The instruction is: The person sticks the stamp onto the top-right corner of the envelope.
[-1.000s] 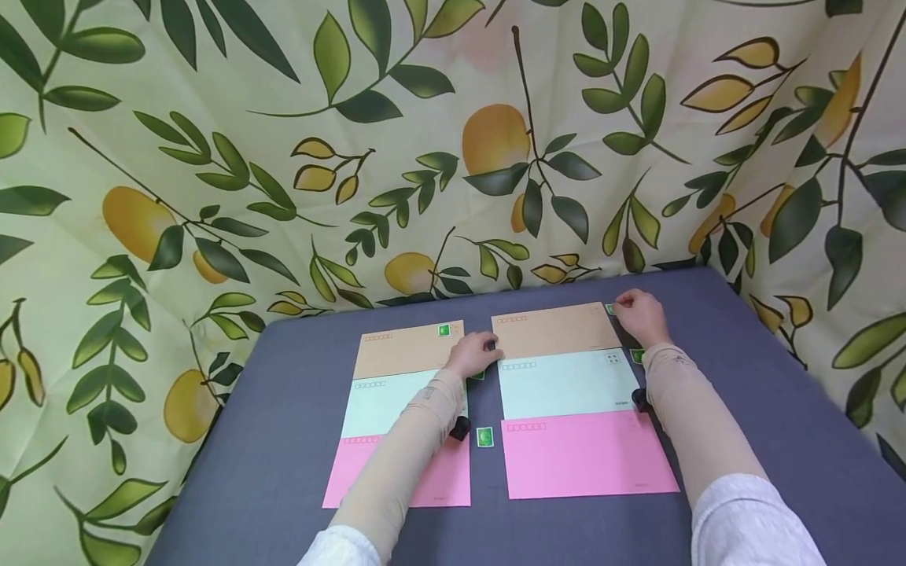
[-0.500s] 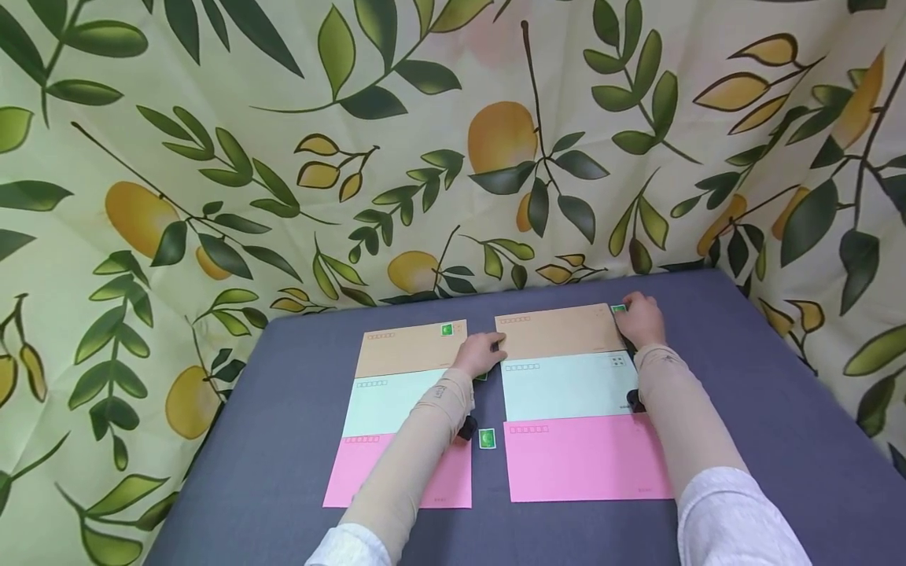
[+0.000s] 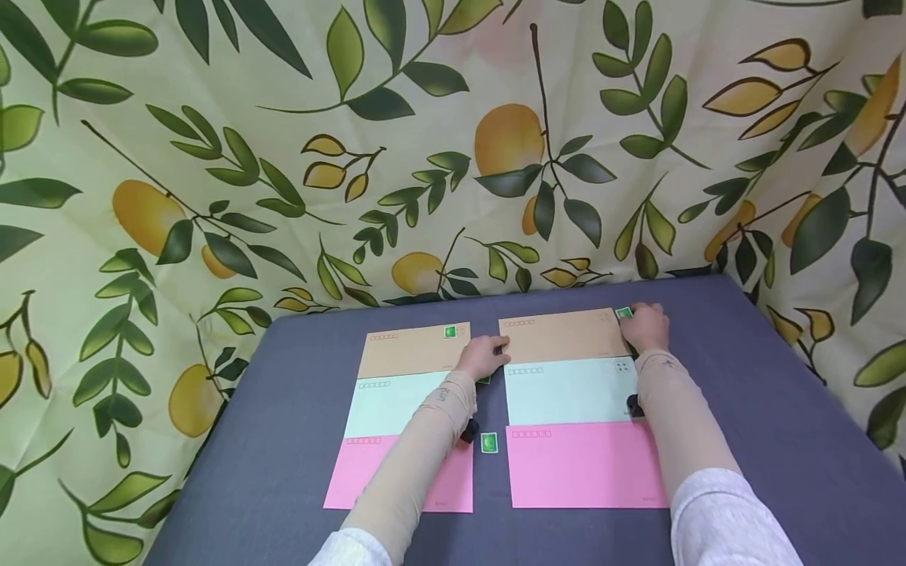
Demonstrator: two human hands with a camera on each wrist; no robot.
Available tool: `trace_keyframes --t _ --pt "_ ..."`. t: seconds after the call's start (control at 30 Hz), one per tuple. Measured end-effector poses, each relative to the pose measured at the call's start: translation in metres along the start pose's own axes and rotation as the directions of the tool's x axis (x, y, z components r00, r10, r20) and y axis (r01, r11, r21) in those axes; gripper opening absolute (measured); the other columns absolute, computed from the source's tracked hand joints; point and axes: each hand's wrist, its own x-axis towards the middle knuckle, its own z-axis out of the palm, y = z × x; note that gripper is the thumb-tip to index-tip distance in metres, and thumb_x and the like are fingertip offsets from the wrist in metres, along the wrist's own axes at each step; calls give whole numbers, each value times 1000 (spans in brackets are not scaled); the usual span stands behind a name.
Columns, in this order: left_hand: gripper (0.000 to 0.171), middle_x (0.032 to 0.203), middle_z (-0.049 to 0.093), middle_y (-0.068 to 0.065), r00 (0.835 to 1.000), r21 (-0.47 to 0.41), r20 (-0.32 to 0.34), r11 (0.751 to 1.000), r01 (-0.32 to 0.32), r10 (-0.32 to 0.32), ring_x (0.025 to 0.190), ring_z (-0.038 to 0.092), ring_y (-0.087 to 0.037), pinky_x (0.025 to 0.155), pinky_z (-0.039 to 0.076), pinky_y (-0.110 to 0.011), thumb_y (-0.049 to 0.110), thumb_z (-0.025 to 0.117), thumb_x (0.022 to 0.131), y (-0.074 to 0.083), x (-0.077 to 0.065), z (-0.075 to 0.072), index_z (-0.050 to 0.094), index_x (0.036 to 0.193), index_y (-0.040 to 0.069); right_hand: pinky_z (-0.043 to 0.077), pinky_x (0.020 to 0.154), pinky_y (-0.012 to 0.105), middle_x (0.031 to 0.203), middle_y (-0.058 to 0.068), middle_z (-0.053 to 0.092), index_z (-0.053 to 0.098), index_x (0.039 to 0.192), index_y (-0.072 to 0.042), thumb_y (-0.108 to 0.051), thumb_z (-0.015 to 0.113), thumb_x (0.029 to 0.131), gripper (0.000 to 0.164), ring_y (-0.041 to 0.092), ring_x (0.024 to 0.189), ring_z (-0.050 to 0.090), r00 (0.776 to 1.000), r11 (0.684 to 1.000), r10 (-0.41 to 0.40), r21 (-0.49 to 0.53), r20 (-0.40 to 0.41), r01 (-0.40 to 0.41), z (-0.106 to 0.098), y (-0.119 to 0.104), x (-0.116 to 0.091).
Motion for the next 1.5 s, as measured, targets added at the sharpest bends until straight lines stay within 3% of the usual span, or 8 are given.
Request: trace_keyframes --t 0.2,0.47,0.63,0.83,0.97,1.13,1.3,1.5 --pt "40 128 61 0 1000 1 -3 1000 -6 6 120 55 -21 98 43 -32 28 61 90 1 -1 2 57 129 24 36 92 57 113 37 41 47 120 17 -11 44 91 40 51 105 41 1000 999 9 39 -21 -8 2 4 -2" --pt "40 128 60 2 1000 13 3 1000 -12 12 120 55 -20 98 43 -30 29 61 89 3 0 5 57 129 25 39 84 54 106 35 53 56 108 15 -5 43 88 30 48 98 50 993 996 46 77 -107 -38 -2 6 -8" --pt "40 127 61 2 1000 29 -5 1000 -2 2 119 56 -20 98 44 -30 30 62 89 2 2 3 57 129 27 41 79 51 109 33 56 56 109 12 -6 43 89 30 46 96 52 993 992 76 105 -88 -67 -4 4 -7" --pt "40 128 61 1 1000 17 -5 1000 -9 9 119 55 -21 98 43 -31 30 60 90 -1 0 0 57 130 25 39 66 36 109 30 56 52 115 11 -8 45 91 32 41 95 54 989 978 100 193 -107 -78 -4 1 -5" --pt "40 129 60 1 1000 8 -3 1000 -7 7 121 54 -21 99 43 -31 29 60 90 -3 0 -1 56 130 25 33 63 29 108 29 56 51 116 10 -9 50 90 32 40 94 53 987 961 92 273 -133 -53 -3 -2 -2" --pt "40 130 59 1 1000 2 6 1000 -1 1 123 53 -21 100 42 -32 29 59 91 -4 0 -1 56 131 24 31 64 29 99 24 56 56 106 6 -10 54 89 23 32 87 49 990 963 8 269 -143 31 0 -5 2" --pt "41 130 59 1 1000 17 15 1000 6 -6 123 53 -22 100 42 -32 30 59 91 -3 1 1 55 131 26 33 62 27 92 21 56 57 99 4 -10 57 86 19 29 82 48 994 965 -43 254 -99 67 5 -12 3" --pt "41 131 58 1 1000 29 24 999 18 -19 125 51 -23 101 41 -33 31 58 91 0 0 -1 54 132 28 33 65 29 94 23 55 53 100 5 -13 57 85 24 33 86 50 1000 970 -9 243 -20 14 11 -19 4"
